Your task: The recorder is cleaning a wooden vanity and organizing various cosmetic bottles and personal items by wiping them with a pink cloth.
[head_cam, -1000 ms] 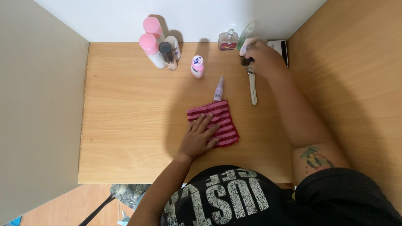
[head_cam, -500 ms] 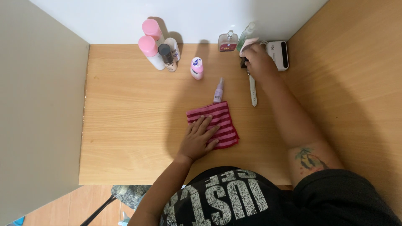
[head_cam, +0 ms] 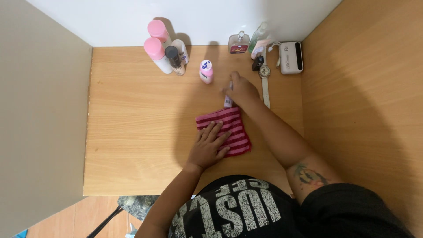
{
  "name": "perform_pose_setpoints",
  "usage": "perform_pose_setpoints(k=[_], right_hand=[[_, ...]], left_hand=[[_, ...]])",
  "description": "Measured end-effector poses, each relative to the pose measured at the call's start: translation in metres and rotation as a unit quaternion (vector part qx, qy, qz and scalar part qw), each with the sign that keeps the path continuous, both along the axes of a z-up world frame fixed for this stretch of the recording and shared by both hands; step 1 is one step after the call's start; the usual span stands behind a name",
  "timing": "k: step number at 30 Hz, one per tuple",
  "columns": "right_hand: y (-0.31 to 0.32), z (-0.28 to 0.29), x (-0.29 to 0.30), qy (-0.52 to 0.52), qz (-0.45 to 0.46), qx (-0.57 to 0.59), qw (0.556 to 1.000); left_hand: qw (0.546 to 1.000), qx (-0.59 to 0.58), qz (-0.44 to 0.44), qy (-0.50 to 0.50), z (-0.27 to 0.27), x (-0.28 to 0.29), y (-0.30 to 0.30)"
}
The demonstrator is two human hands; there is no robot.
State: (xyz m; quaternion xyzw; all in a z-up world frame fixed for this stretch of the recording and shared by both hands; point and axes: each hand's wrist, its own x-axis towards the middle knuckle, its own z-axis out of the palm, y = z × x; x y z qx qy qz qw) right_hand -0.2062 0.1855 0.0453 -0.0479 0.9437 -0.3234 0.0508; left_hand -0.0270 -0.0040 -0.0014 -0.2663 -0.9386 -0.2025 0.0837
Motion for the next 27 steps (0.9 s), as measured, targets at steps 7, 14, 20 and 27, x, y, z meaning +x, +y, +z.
perform_pose_setpoints(k=[7,14,20,27], right_hand=[[0.003,0.009,-0.020,0.024,-0.022,-0.034,0.999],[0.029,0.061,-0.041,0.044,-0.020,-0.061,0.997],[0.036,0.068,-0.056,0.143,0.011,0.087,0.986],[0.038,0.067,-0.062,0.155,-0.003,0.122,0.980]], left_hand=[[1.000,0.002,-0.002,0.012,0.003,0.000,-0.001],[1.000,0.003,-0.005,0.010,0.003,0.000,-0.001],[1.000,0.009,-0.004,0.011,0.005,0.000,-0.001],[1.000,0.006,-0.005,0.017,0.001,0.000,-0.001]])
